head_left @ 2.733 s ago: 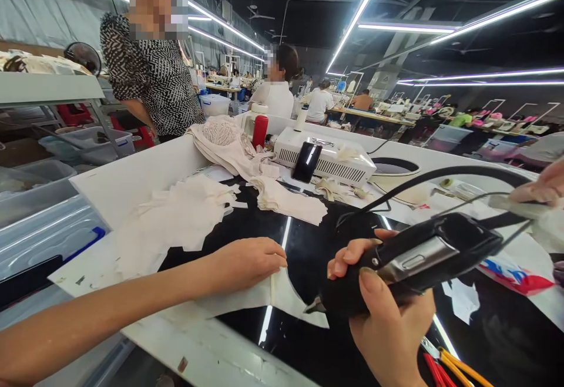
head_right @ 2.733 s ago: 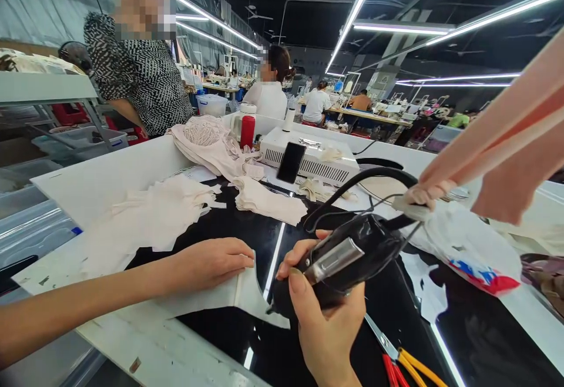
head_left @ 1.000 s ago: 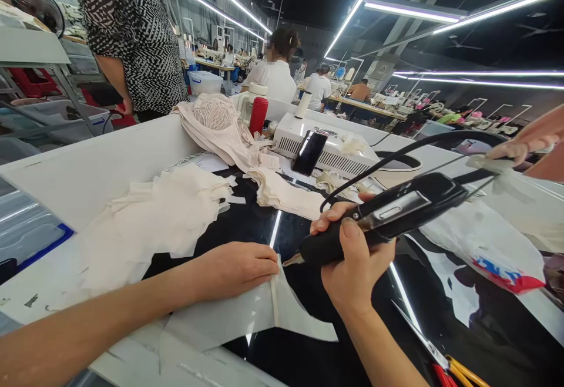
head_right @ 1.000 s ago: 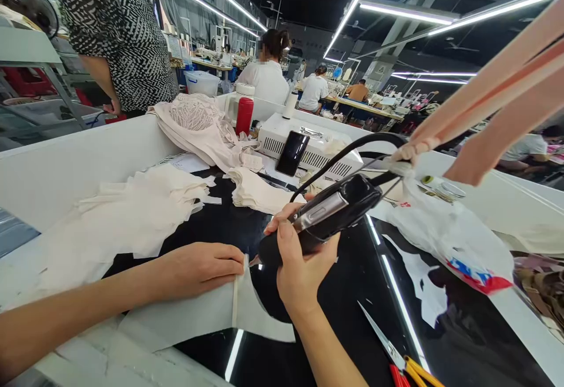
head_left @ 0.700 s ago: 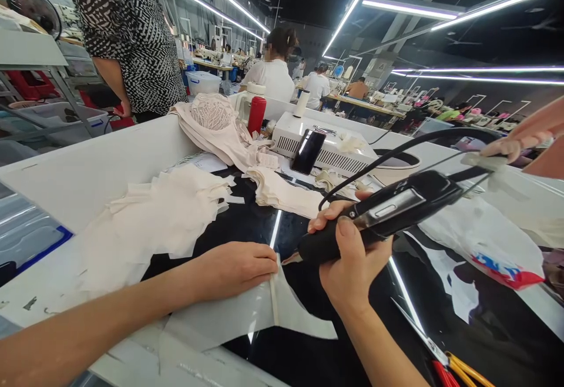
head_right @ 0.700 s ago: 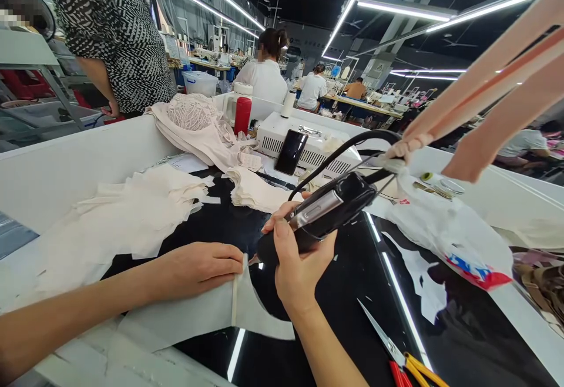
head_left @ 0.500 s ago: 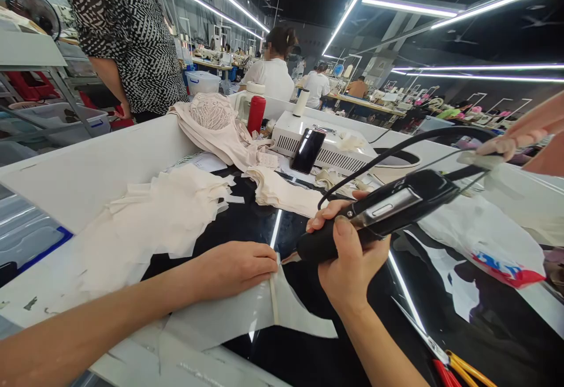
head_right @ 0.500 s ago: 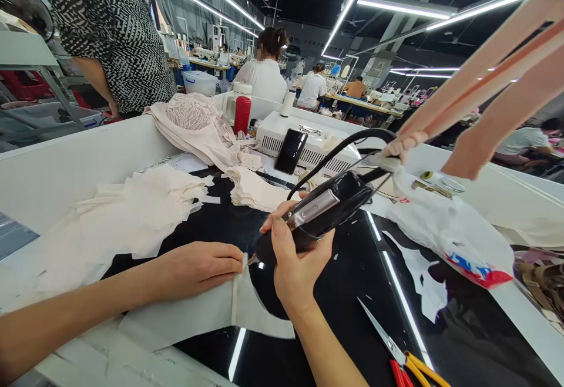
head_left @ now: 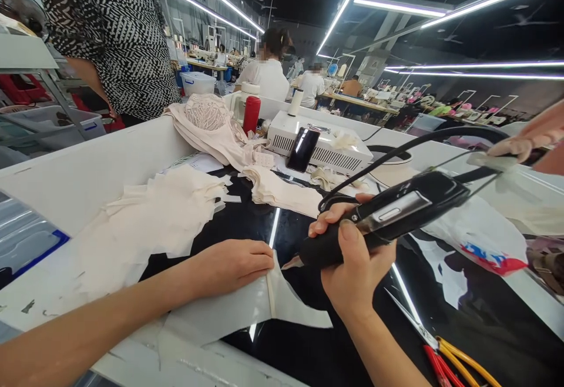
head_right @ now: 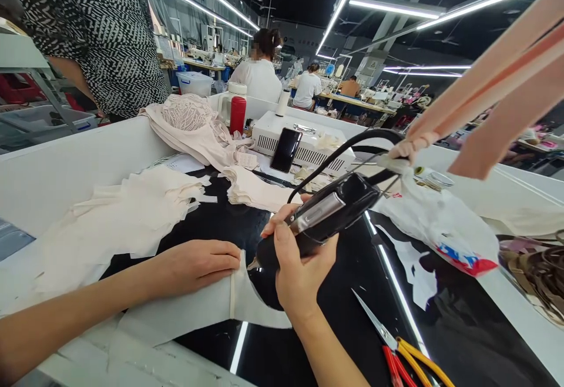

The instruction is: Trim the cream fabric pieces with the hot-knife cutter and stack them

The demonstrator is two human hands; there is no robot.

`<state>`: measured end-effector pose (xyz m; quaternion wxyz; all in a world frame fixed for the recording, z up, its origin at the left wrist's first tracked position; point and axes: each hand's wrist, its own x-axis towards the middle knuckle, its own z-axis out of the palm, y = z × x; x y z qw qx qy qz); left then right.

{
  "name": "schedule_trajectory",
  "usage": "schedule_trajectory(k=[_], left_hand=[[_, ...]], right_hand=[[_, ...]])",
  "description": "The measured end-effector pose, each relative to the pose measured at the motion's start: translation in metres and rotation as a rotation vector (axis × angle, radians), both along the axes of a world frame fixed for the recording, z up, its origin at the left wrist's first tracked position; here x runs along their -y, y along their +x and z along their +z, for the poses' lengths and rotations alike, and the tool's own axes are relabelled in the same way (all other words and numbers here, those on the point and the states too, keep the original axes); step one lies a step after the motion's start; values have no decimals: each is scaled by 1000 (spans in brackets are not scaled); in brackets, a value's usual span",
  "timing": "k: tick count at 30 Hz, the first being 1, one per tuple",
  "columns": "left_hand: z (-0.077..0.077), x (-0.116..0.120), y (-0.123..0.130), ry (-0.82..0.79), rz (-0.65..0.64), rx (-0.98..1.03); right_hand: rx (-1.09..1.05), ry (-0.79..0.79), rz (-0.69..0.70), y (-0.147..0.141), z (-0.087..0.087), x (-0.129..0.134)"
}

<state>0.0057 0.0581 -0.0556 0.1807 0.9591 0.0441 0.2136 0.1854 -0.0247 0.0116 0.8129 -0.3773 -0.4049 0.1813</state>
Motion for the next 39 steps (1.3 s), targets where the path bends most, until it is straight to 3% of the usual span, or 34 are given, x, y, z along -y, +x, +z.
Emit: schedule_trajectory(k=[24,32,39], left_hand=[[2,-4,-4,-31,-4,-54],[9,8,6,181,-8,38],[9,23,9,200,-21,-106]], right_hand=[[50,23,48,-3,-7,2],[5,26,6,4,0,14],[15,18,7,4,-5,17]])
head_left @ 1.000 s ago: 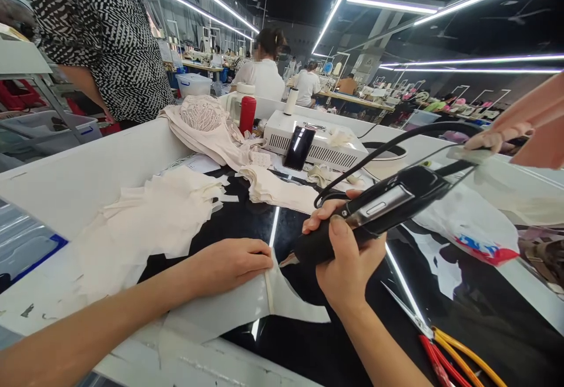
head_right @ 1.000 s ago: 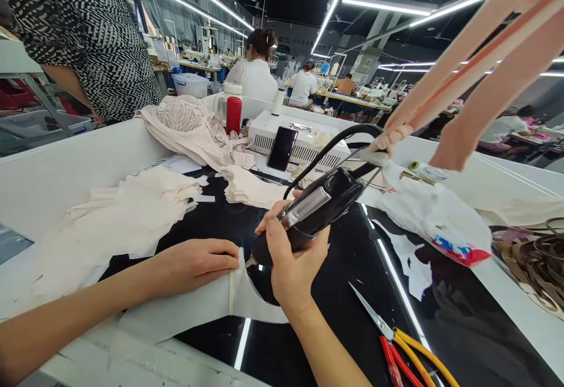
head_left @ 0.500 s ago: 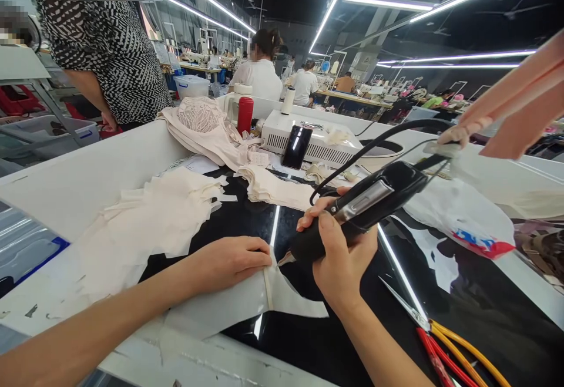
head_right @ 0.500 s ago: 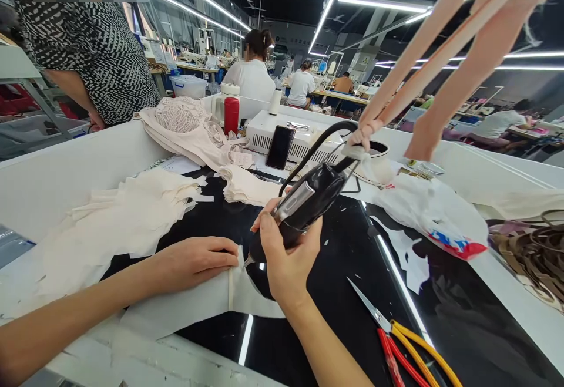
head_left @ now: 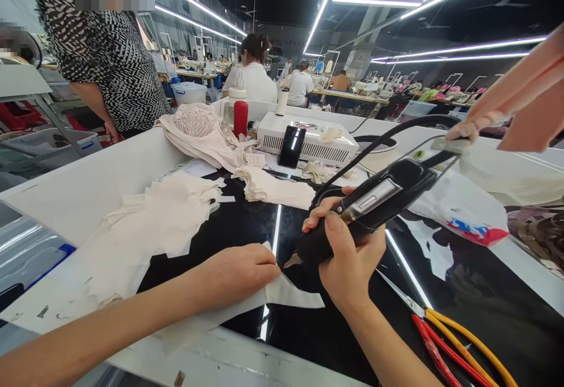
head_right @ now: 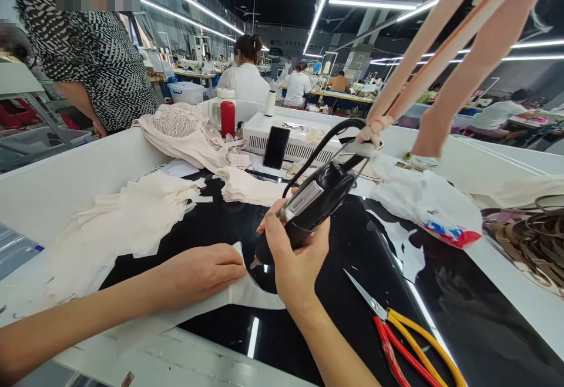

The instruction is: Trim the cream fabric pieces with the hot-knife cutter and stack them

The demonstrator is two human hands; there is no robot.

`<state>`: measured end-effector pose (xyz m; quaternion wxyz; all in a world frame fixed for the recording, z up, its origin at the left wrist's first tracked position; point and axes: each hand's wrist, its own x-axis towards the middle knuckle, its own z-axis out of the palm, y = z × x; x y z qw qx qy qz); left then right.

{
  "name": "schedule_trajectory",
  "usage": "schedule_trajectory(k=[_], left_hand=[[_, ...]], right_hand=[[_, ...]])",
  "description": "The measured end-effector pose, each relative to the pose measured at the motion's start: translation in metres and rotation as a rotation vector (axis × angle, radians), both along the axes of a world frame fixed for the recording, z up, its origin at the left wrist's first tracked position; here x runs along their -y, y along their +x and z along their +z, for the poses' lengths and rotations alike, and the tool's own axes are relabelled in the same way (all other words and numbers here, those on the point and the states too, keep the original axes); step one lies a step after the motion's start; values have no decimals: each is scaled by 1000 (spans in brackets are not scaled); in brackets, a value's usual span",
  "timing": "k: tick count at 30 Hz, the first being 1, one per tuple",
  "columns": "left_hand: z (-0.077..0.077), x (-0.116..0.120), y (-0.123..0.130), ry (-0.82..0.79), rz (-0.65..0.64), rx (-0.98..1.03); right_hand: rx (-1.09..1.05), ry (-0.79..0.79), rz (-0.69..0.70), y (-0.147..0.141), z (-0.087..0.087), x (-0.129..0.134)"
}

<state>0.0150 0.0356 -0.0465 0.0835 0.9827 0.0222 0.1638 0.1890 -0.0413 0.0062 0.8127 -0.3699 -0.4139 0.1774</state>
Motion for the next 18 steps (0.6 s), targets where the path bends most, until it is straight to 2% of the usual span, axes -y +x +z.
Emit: schedule_trajectory(k=[6,18], left_hand=[[-7,0,-7,-48,-1,26],[-6,3,-12,-38,13,20]], right_hand=[[15,19,31,-3,-3,-2],[37,9,54,-7,-4,-2]])
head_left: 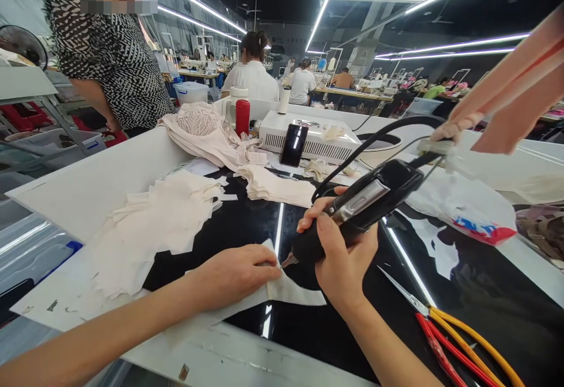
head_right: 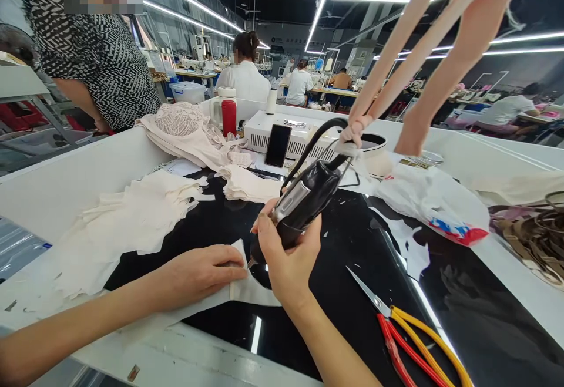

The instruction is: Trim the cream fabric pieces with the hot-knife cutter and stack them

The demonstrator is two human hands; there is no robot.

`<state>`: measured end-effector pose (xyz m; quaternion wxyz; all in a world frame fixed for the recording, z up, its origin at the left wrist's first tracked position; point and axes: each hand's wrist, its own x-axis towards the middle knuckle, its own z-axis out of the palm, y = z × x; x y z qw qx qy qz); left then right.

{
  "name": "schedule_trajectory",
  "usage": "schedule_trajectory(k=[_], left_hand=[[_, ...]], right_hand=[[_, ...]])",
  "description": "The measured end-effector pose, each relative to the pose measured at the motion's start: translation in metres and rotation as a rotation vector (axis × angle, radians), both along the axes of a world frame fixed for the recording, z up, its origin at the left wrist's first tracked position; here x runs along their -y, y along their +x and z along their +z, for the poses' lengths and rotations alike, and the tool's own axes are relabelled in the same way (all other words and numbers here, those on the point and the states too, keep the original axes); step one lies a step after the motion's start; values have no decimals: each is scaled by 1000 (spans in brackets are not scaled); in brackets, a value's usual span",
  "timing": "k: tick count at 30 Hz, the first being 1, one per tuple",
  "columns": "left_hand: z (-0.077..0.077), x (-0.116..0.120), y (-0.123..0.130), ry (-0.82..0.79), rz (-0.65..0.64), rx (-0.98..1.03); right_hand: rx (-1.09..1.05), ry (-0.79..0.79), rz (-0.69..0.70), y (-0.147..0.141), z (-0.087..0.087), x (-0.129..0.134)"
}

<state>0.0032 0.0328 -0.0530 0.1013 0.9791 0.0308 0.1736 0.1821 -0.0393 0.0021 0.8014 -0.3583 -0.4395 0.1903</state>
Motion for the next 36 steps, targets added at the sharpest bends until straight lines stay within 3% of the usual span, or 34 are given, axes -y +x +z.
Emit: schedule_trajectory(k=[11,23,30,36], left_hand=[[-5,0,-2,124,-8,23],[3,0,-4,144,-35,15],[10,19,8,21,14,94],[7,35,19,49,55,45]], right_hand=[[-40,-8,-29,2,1,10],[-25,-26,-48,7,7,19],[-29,-75,-99,17,8,42],[-16,-65,-106,17,5,52]])
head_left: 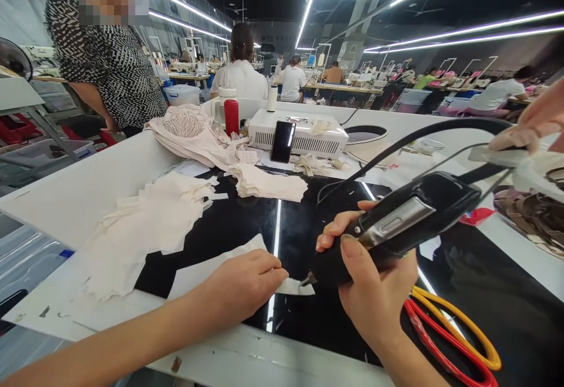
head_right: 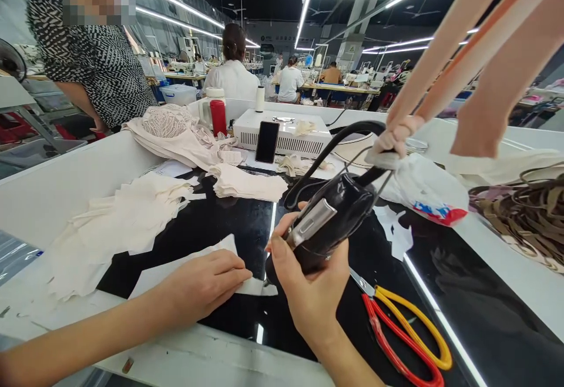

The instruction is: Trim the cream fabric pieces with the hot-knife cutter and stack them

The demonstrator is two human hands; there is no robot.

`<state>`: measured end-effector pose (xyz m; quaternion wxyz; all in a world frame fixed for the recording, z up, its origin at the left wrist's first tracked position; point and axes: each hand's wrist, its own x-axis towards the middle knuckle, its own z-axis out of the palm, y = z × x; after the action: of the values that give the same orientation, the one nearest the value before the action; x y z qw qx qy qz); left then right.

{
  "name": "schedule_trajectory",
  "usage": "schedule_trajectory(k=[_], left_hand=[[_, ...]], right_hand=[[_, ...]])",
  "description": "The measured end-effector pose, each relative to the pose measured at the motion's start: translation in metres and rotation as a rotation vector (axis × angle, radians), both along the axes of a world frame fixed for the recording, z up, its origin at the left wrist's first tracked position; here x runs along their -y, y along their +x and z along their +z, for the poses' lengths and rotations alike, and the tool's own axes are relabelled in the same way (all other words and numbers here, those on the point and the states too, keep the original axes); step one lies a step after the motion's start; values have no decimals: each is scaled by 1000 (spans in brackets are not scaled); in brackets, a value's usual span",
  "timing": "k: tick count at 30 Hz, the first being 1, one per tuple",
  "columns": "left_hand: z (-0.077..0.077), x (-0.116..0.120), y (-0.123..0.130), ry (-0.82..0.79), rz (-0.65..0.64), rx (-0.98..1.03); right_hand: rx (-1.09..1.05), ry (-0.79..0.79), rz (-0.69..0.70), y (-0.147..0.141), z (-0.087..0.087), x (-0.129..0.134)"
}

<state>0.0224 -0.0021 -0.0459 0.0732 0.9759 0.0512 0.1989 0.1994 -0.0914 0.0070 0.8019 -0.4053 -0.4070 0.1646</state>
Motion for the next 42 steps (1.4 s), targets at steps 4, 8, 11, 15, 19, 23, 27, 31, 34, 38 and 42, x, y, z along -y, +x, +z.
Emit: schedule_trajectory(k=[4,8,11,15,19,23,27,31,34,38,42], left_hand=[[-6,3,-1,14,33,-25],[-8,5,-6,-19,32,-27],[-8,6,-9,-34,33,-15],[-9,7,-11,-30,33,-3],[-11,8,-11,-24,40,-8],[-12,9,-11,-19,47,-4],[-13,10,-10,-5,50,10],[-13,10,-9,8,47,23],[-13,10,-9,14,55,22],[-12,11,-9,-10,65,28],[-13,11,-9,-26,77,26]], right_hand=[[-26,-4,2,-1,0,4],[-46,-3,1,-2,1,6],[-53,-12,1,-3,2,7],[-55,-9,10,-4,3,6],[-68,8,24,-5,3,-2],[-60,22,45,-8,3,-12],[-45,19,58,-10,0,-17],[-13,21,77,-11,-3,-17],[-5,11,68,-11,-3,-17],[-33,18,61,-13,-1,-21],[-19,31,63,-14,-1,-26]])
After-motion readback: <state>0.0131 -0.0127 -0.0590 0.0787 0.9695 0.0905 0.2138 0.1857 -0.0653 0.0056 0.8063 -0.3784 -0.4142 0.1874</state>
